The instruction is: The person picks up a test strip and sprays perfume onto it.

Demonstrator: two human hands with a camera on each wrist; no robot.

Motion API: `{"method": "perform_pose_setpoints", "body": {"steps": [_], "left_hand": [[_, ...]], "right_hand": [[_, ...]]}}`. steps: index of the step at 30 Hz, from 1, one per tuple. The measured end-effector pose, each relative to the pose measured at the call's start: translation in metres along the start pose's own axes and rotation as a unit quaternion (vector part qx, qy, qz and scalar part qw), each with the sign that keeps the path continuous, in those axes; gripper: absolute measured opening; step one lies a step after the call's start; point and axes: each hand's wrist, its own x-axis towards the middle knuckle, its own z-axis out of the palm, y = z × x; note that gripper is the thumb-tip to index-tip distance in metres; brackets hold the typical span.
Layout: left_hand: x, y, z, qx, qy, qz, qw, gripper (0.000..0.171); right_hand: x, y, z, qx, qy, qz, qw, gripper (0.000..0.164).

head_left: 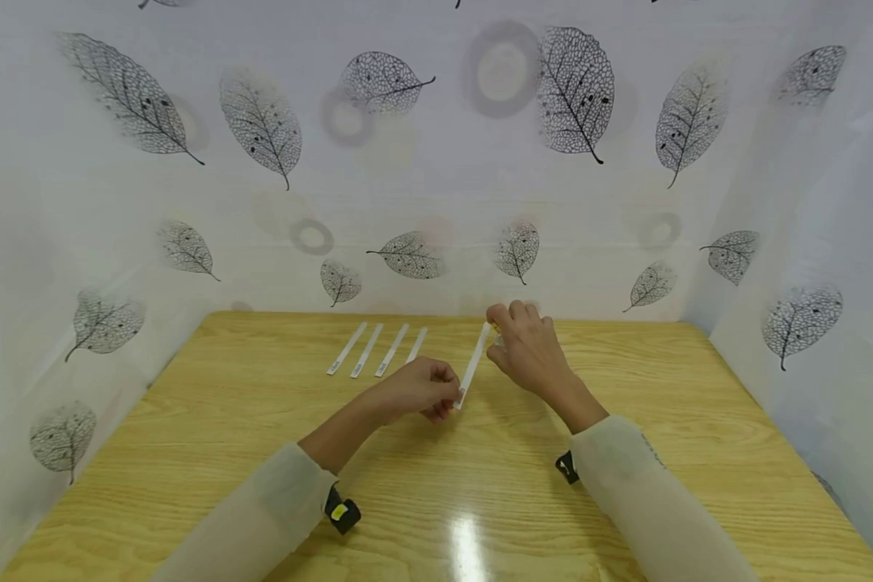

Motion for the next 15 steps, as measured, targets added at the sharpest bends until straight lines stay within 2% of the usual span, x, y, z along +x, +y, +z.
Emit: {"method": "perform_pose_setpoints", "body": {"steps": [15], "left_hand": [[-0.0017, -0.0005, -0.0010, 0.011, 0.004, -0.003, 0.9999, 0.014]], "right_hand": [[0.0003, -0.0006, 0.0010, -0.005, -0.003, -0.002, 1.000, 0.039]]}}
